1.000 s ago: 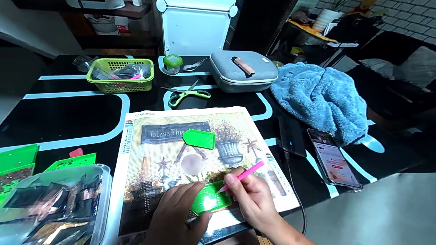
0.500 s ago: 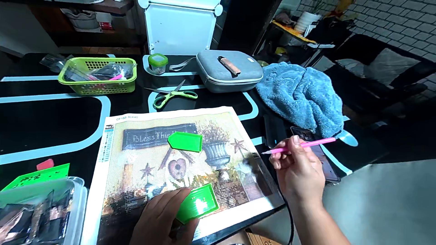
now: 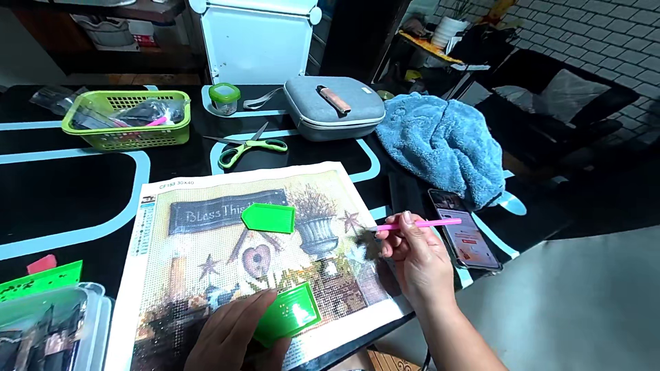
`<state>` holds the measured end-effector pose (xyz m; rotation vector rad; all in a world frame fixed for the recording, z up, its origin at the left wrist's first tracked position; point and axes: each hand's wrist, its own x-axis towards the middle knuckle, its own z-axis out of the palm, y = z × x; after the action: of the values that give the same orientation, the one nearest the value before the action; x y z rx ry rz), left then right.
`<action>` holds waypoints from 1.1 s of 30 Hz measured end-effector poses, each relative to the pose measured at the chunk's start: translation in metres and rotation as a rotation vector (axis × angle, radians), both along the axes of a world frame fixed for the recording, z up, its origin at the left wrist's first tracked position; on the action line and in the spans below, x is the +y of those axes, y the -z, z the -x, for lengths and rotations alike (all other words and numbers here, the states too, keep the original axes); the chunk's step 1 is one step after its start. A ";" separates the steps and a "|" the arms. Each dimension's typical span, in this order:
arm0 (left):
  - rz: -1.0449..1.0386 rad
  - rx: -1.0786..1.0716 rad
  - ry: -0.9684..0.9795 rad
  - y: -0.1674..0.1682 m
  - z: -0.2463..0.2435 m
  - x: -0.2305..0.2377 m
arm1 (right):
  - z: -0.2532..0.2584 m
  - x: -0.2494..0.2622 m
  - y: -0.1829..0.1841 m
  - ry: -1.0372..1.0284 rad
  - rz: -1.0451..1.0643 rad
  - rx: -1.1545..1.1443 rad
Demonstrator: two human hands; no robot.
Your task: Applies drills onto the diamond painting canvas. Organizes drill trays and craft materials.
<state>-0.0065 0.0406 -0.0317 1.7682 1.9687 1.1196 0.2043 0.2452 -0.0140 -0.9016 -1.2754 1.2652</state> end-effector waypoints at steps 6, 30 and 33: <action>0.015 -0.010 0.011 -0.002 0.001 0.000 | -0.005 -0.004 0.006 -0.112 -0.123 -0.121; 0.003 0.019 0.042 0.001 0.002 -0.002 | -0.029 -0.055 0.050 -0.127 -0.914 -0.829; 0.024 0.044 0.031 0.000 0.002 -0.001 | -0.034 -0.052 0.052 -0.076 -0.893 -0.824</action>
<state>-0.0083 0.0392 -0.0319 1.8198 1.9642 1.0512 0.2380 0.1933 -0.0659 -0.6979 -2.2635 0.2157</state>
